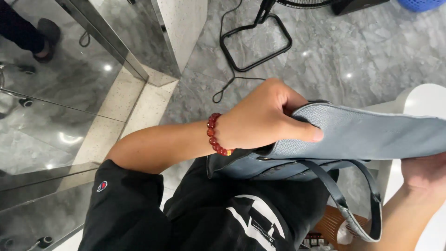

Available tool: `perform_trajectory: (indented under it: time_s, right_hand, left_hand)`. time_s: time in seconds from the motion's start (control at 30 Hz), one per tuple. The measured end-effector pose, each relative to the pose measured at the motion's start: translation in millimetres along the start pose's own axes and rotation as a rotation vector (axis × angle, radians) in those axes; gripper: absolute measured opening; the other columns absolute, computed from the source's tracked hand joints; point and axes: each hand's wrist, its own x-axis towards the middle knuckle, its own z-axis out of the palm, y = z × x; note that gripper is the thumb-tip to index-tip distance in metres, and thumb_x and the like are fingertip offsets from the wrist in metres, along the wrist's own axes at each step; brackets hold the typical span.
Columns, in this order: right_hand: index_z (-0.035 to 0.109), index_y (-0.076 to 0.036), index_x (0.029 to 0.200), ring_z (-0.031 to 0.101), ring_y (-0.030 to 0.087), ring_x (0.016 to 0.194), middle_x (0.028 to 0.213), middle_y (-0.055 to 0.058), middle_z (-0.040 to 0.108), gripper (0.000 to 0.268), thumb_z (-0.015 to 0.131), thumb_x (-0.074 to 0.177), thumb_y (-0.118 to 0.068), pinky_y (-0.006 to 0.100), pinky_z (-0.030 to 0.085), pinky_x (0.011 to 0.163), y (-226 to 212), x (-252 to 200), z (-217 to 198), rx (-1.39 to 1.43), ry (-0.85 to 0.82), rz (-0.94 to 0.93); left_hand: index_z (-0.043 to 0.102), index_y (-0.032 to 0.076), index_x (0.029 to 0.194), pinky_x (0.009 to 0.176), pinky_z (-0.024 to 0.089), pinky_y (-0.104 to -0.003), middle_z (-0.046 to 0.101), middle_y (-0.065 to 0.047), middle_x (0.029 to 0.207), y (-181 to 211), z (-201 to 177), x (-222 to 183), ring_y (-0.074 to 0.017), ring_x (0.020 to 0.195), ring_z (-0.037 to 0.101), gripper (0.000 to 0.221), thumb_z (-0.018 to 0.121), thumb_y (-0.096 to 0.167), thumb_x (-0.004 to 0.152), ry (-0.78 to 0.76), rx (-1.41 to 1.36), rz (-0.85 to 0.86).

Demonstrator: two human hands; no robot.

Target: Using a hair dryer to dry or heat a leather bag.

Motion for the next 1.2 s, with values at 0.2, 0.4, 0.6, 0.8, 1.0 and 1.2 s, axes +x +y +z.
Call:
perform_trajectory:
  time_s: [0.2,0.4,0.6,0.8,1.0,1.2]
  right_hand:
    - [0.056,-0.007,0.139,0.046,0.03,0.148,0.154,0.016,0.053,0.044,0.054,0.108,-0.039,0.06,0.034,0.127,46,-35,-73,-0.117,0.255,-0.218]
    - [0.053,-0.01,0.132,0.067,0.022,0.12,0.127,0.01,0.065,0.047,0.071,0.091,-0.027,0.043,0.05,0.112,-85,-85,46,-0.579,-0.001,-0.325]
    - [0.052,-0.004,0.136,0.075,0.024,0.098,0.099,0.009,0.075,0.085,0.089,0.06,-0.013,0.049,0.051,0.105,-145,-81,141,-1.031,-0.529,-0.461]
    - [0.051,-0.006,0.134,0.078,0.024,0.093,0.092,0.009,0.076,0.081,0.087,0.062,-0.005,0.054,0.053,0.106,-144,-113,141,-1.004,-0.571,-0.404]
    - [0.044,-0.009,0.139,0.078,0.031,0.092,0.089,0.014,0.074,0.084,0.083,0.064,-0.003,0.059,0.054,0.102,-135,-126,129,-0.97,-0.522,-0.416]
    - [0.037,-0.017,0.149,0.079,0.031,0.092,0.091,0.014,0.074,0.091,0.083,0.071,-0.008,0.059,0.054,0.101,-137,-128,114,-0.935,-0.612,-0.396]
  left_hand:
    - [0.08,0.001,0.097,0.058,0.051,-0.021,0.079,-0.006,0.077,8,26,-9,-0.0054,0.062,0.067,0.029,0.079,0.024,0.08,-0.113,0.033,0.08]
    - [0.08,0.007,0.096,0.06,0.055,-0.024,0.078,-0.005,0.082,14,45,-26,-0.0109,0.063,0.073,0.02,0.076,0.023,0.084,-0.16,0.207,0.236]
    - [0.079,0.009,0.094,0.064,0.056,-0.033,0.073,-0.005,0.081,16,55,-41,-0.0218,0.072,0.072,0.015,0.076,0.016,0.081,-0.102,0.345,0.452]
    - [0.074,0.008,0.097,0.068,0.057,-0.031,0.073,-0.003,0.091,-4,51,-56,-0.0199,0.079,0.073,0.019,0.082,0.016,0.082,-0.06,0.284,0.539]
    - [0.073,0.01,0.105,0.071,0.058,-0.027,0.074,0.0,0.104,-20,43,-64,-0.0155,0.088,0.075,0.02,0.087,0.009,0.09,0.024,0.177,0.715]
    - [0.073,0.011,0.103,0.07,0.055,-0.026,0.073,0.002,0.102,-25,46,-65,-0.0138,0.089,0.074,0.019,0.089,0.009,0.092,0.046,0.113,0.743]
